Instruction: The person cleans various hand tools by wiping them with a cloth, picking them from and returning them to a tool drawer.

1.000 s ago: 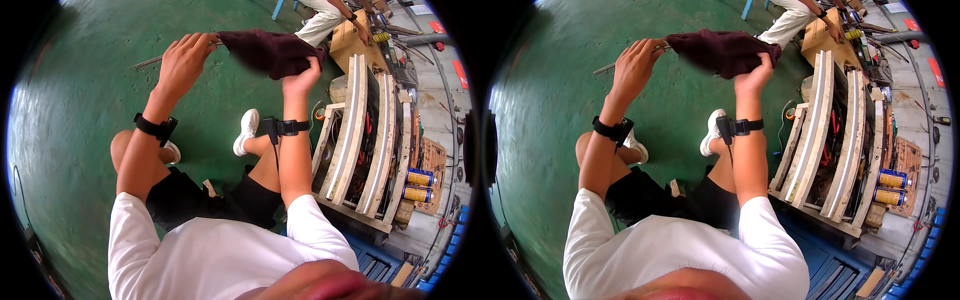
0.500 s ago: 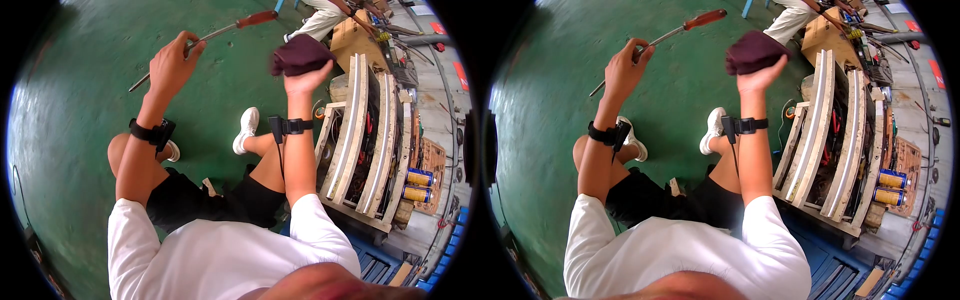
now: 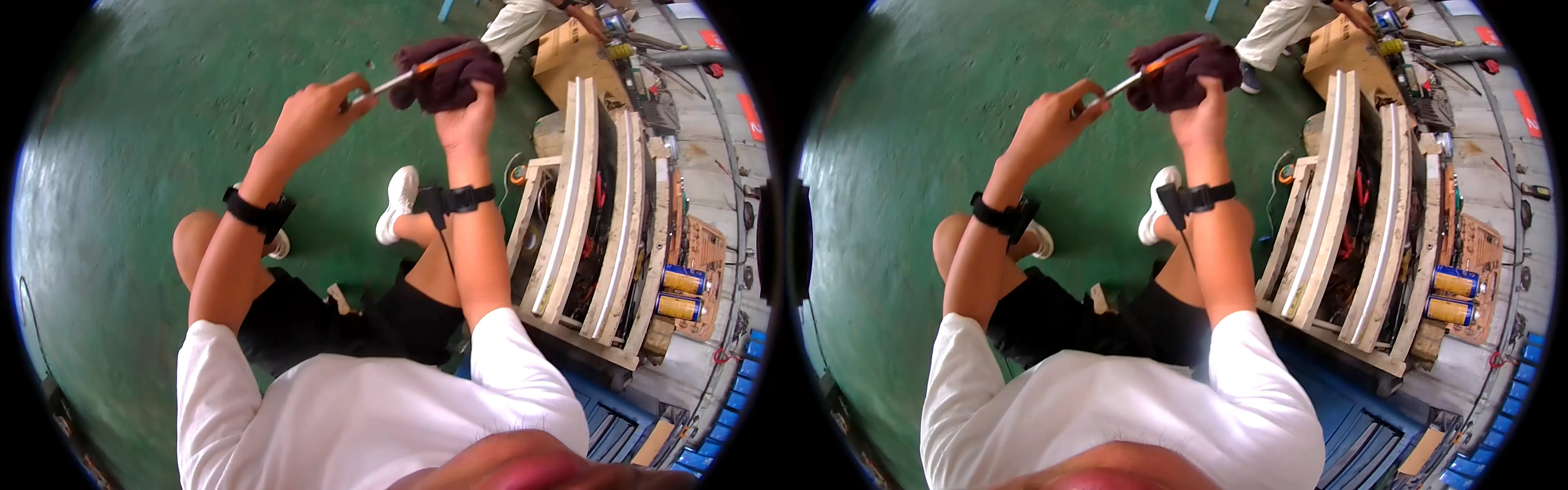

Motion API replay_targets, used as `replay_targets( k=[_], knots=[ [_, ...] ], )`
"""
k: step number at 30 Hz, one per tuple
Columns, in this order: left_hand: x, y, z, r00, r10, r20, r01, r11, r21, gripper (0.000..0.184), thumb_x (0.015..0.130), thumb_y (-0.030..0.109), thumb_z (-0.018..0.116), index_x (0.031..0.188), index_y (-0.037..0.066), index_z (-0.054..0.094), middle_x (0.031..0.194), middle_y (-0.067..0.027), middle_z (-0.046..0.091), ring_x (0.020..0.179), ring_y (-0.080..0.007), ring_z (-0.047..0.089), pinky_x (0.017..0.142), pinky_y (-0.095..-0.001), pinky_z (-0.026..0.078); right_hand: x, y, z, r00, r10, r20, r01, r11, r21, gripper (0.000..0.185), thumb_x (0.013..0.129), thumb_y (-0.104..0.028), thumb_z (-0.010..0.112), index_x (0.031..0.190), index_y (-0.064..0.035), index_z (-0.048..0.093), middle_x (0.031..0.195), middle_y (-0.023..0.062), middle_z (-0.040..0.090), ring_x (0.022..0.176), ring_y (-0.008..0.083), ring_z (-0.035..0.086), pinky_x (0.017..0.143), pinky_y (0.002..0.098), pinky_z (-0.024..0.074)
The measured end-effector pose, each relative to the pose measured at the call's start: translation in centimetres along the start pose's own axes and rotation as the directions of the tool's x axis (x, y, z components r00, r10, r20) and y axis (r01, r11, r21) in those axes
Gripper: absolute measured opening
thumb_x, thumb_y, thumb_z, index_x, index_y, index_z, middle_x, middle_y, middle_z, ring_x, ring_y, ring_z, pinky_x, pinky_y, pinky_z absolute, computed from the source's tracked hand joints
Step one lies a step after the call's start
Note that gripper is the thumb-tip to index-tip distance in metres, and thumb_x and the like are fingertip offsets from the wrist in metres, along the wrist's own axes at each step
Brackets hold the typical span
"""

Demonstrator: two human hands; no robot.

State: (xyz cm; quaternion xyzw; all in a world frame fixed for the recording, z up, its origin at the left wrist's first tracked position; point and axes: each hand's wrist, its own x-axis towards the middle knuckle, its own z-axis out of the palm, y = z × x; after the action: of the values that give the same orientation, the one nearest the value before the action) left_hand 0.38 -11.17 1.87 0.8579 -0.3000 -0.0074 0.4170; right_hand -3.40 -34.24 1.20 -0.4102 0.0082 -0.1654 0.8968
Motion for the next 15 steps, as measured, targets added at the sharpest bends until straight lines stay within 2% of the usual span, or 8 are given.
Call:
replay_targets(
  k=[1, 5, 6, 9, 11, 12, 13, 15],
  knots=[
    [0.0, -0.3, 0.1, 0.996, -0.036, 0.085, 0.041, 0.997, -0.06, 0.031, 0.097, 0.035, 0.064, 0.11, 0.007, 0.061, 0.06, -0.0089, 0.055, 0.054, -0.0208, 0.051, 0.054, -0.0361, 0.04, 0.0, 0.3, 0.5, 0.998, -0.031, -0.059, 0.032, 0.999, 0.016, 0.036, 0.084, -0.022, 0.062, 0.117, -0.0094, 0.057, 0.118, 0.0045, 0.061, 0.113, 0.0217, 0.057, 0.107, 0.0428, 0.0449],
    [-0.1, -1.3, 2.2, 0.918, -0.021, 0.396, 0.147, 0.945, -0.291, 0.043, 0.1, 0.043, 0.059, 0.117, 0.003, 0.057, 0.069, -0.0097, 0.063, 0.062, -0.0174, 0.057, 0.06, -0.0344, 0.046, -0.2, 1.4, -0.7, 0.997, -0.071, -0.015, 0.071, 0.997, 0.012, 0.027, 0.08, -0.015, 0.061, 0.107, -0.0119, 0.06, 0.114, 0.0021, 0.061, 0.111, 0.0185, 0.058, 0.109, 0.04, 0.0425],
    [-0.1, -0.6, 2.6, 0.891, -0.057, 0.451, 0.2, 0.94, -0.276, 0.05, 0.102, 0.049, 0.052, 0.117, 0.001, 0.055, 0.079, -0.0096, 0.064, 0.071, -0.0152, 0.059, 0.066, -0.0322, 0.048, -0.1, 1.6, -1.3, 0.996, -0.073, 0.042, 0.073, 0.997, -0.004, 0.026, 0.08, -0.014, 0.061, 0.105, -0.0117, 0.06, 0.113, 0.0021, 0.061, 0.11, 0.0186, 0.058, 0.108, 0.0398, 0.0432],
    [-0.5, 0.8, 4.1, 0.907, 0.039, 0.419, 0.275, 0.699, -0.66, 0.048, 0.107, 0.048, 0.041, 0.108, 0.002, 0.054, 0.079, -0.0041, 0.052, 0.075, -0.0117, 0.052, 0.07, -0.0297, 0.046, -0.6, 1.4, 1.0, 0.999, -0.047, 0.022, 0.049, 0.997, -0.063, 0.021, 0.08, -0.014, 0.062, 0.101, -0.0104, 0.06, 0.107, 0.0017, 0.062, 0.104, 0.0186, 0.059, 0.1, 0.0382, 0.048],
    [-0.3, 1.4, 4.4, 0.91, -0.011, 0.413, 0.319, 0.657, -0.684, 0.047, 0.107, 0.047, 0.04, 0.104, 0.003, 0.054, 0.078, -0.0028, 0.051, 0.075, -0.0113, 0.05, 0.069, -0.0297, 0.045, -1.8, 1.0, 2.7, 0.999, -0.034, -0.036, 0.03, 0.994, -0.108, 0.018, 0.079, -0.007, 0.067, 0.097, -0.009, 0.062, 0.097, 0.0023, 0.062, 0.093, 0.0179, 0.062, 0.086, 0.0352, 0.0529],
    [-0.3, 1.4, 4.5, 0.916, -0.062, 0.396, 0.347, 0.616, -0.707, 0.046, 0.108, 0.046, 0.038, 0.101, 0.003, 0.054, 0.078, -0.0015, 0.049, 0.074, -0.0108, 0.049, 0.069, -0.0298, 0.044, -1.3, 1.4, 1.0, 0.995, -0.043, 0.085, 0.055, 0.989, -0.14, 0.032, 0.078, -0.005, 0.072, 0.108, -0.0062, 0.06, 0.106, 0.0046, 0.064, 0.098, 0.0182, 0.063, 0.087, 0.034, 0.053],
    [-0.2, 1.0, 4.6, 0.916, -0.07, 0.395, 0.351, 0.617, -0.705, 0.046, 0.108, 0.046, 0.038, 0.101, 0.003, 0.054, 0.078, -0.0015, 0.049, 0.074, -0.0108, 0.049, 0.069, -0.0298, 0.044, -0.9, 1.5, 0.5, 0.996, -0.036, 0.087, 0.048, 0.99, -0.135, 0.032, 0.078, -0.005, 0.072, 0.108, -0.0062, 0.06, 0.106, 0.0046, 0.064, 0.098, 0.0182, 0.063, 0.087, 0.034, 0.053],
    [-0.1, 0.8, 4.6, 0.969, -0.073, 0.238, 0.201, 0.792, -0.576, 0.046, 0.108, 0.045, 0.041, 0.095, 0.002, 0.055, 0.072, -0.0054, 0.05, 0.067, -0.0143, 0.046, 0.062, -0.0335, 0.041, -0.5, 1.7, 0.0, 0.982, -0.049, 0.184, 0.105, 0.944, -0.314, 0.044, 0.076, -0.004, 0.073, 0.117, -0.0045, 0.055, 0.109, 0.0052, 0.063, 0.1, 0.0178, 0.063, 0.089, 0.0341, 0.0525]
  ],
)
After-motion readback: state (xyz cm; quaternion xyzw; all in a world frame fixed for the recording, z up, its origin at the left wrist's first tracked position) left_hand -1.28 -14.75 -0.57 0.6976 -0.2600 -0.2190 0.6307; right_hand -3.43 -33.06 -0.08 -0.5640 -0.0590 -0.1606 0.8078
